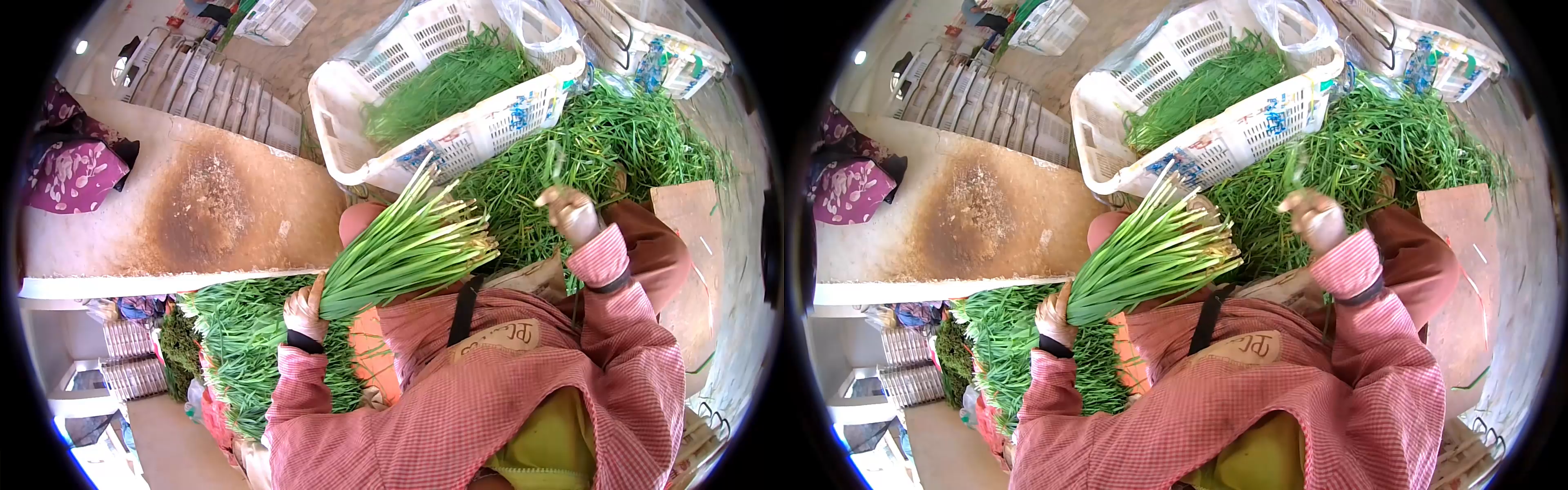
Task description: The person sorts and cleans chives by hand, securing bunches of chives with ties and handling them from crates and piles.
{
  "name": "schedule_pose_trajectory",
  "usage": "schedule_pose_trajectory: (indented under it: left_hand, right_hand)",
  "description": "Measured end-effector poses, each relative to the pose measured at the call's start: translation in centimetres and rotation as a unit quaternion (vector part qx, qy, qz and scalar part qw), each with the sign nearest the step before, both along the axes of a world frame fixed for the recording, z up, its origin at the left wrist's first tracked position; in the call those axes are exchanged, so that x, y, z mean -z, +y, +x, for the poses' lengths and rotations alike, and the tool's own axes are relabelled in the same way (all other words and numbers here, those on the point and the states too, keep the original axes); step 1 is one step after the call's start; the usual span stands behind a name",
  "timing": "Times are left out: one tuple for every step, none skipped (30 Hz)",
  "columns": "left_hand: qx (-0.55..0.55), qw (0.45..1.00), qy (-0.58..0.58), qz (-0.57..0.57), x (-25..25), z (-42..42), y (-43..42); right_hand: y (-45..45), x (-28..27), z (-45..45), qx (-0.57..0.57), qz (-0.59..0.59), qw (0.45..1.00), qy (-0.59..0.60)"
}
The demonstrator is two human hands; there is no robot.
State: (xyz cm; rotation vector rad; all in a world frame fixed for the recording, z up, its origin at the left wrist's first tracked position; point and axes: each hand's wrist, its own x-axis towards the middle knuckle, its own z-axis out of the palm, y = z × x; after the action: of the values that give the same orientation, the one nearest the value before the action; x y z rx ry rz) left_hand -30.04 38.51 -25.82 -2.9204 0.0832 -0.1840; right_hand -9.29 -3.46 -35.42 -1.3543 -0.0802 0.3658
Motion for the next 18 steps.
schedule_pose_trajectory:
  left_hand:
    - [-0.012,1.0,0.011,0.004,0.0,0.0,-0.1]
    - [-0.025,1.0,0.018,0.006,0.2,0.3,-0.3]
    - [-0.022,1.0,0.016,0.005,0.2,0.6,-0.5]
    - [-0.019,1.0,0.013,-0.006,0.0,0.7,-0.7]
    - [-0.017,1.0,0.009,-0.015,-0.4,0.8,-0.8]
    - [-0.053,0.997,0.049,-0.041,-1.2,1.2,-1.1]
    - [-0.057,0.997,0.046,-0.039,-1.0,1.0,-0.6]
    - [-0.054,0.985,0.046,-0.156,-0.5,0.7,0.3]
    - [-0.047,0.961,0.046,-0.27,-0.3,0.4,0.8]
    - [-0.048,0.948,0.064,-0.307,-1.4,0.6,0.0]
    - [-0.044,0.949,0.063,-0.305,-1.3,0.6,0.2]
    - [-0.073,0.912,0.097,-0.393,-0.9,0.6,0.5]
    - [-0.101,0.863,0.129,-0.477,-0.6,0.8,0.5]
    - [-0.121,0.725,0.145,-0.663,-0.5,1.0,0.1]
    - [-0.122,0.724,0.144,-0.663,-0.6,0.8,-0.1]
    - [-0.124,0.711,0.172,-0.67,-0.7,0.5,-0.2]
    - [-0.124,0.7,0.198,-0.675,-0.9,0.3,-0.1]
    - [-0.188,0.602,0.214,-0.746,-1.2,-0.1,0.5]
  right_hand:
    - [1.9,-3.4,-2.2,-0.042,-0.09,0.994,-0.035]
    - [3.6,-6.2,-3.3,-0.13,-0.204,0.97,0.002]
    - [5.8,-7.8,-3.6,-0.208,-0.396,0.894,-0.031]
    - [7.2,-4.5,-4.0,-0.171,-0.367,0.898,-0.172]
    - [7.7,-1.8,-3.9,-0.127,-0.273,0.925,-0.232]
    - [7.3,-1.9,-2.9,-0.074,-0.158,0.98,-0.098]
    - [6.5,-2.1,-1.5,-0.024,-0.038,0.998,0.042]
    - [4.4,-1.9,0.3,0.054,0.015,0.994,0.092]
    - [1.9,-1.2,2.1,0.133,0.067,0.979,0.142]
    - [-0.2,-0.3,3.6,0.065,0.048,0.987,0.139]
    - [-1.4,0.1,4.5,-0.001,0.029,0.991,0.132]
    - [-0.3,-1.0,4.0,-0.039,0.041,0.989,0.138]
    - [1.2,-1.2,3.6,-0.086,0.002,0.984,0.154]
    - [3.3,-3.9,2.9,-0.162,-0.067,0.975,0.135]
    - [5.4,-1.4,3.1,-0.243,-0.096,0.965,0.018]
    - [6.6,-1.3,3.2,-0.22,-0.119,0.968,-0.001]
    - [7.8,-1.3,3.2,-0.197,-0.142,0.97,-0.019]
    - [9.1,-1.3,3.3,-0.174,-0.166,0.97,-0.036]
